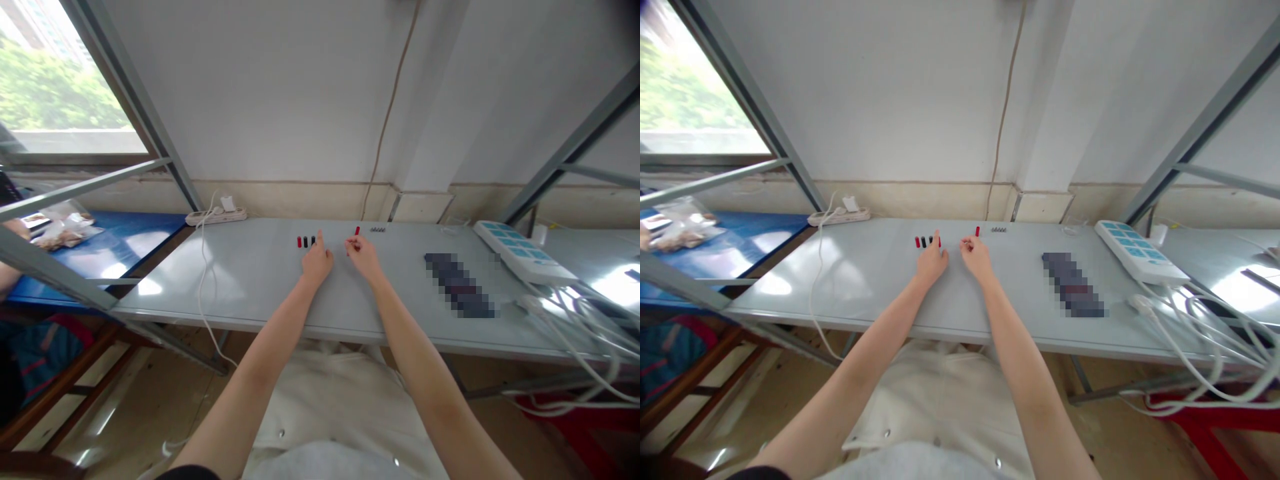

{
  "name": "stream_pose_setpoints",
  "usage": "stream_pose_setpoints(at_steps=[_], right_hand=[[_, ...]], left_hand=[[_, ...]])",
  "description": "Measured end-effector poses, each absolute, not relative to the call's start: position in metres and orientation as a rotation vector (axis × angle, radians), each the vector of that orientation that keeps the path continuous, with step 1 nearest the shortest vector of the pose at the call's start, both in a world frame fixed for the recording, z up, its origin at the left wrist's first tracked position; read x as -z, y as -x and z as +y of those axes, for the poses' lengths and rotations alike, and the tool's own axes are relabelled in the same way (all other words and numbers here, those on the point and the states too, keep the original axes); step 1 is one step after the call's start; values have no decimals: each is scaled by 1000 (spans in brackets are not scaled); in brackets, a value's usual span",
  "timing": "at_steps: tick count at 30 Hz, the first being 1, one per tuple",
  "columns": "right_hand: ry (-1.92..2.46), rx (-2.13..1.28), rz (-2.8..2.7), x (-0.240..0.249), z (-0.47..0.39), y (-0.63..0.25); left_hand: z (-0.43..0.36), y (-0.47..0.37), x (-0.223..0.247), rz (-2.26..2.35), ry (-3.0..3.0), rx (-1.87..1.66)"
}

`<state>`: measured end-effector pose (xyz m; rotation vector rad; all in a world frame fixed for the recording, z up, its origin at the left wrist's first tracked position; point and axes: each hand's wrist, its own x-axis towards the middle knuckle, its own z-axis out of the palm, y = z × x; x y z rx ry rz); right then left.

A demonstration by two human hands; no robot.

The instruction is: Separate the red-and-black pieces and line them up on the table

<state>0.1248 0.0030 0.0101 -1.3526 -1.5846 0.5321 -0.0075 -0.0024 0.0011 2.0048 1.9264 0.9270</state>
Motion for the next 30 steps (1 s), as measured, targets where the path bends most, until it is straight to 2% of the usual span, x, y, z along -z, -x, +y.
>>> stream_pose_setpoints(at_steps=[5, 9, 13, 19, 30], right_hand=[[1340, -554, -1604, -9, -4, -121], [1380, -453, -1564, -8, -4, -122], [1450, -368, -1457, -6, 0, -125], [1409, -716, -1387, 1, 3, -124], [1272, -1071, -1137, -6, -2, -120]], left_hand=[[2, 9, 0, 1868, -1971, -1065], [10, 5, 2, 1493, -1803, -1331], [10, -1, -1, 1184, -1507, -1368], [3, -5, -8, 1034, -1346, -1272], [1, -6, -6, 1004, -1378, -1207]])
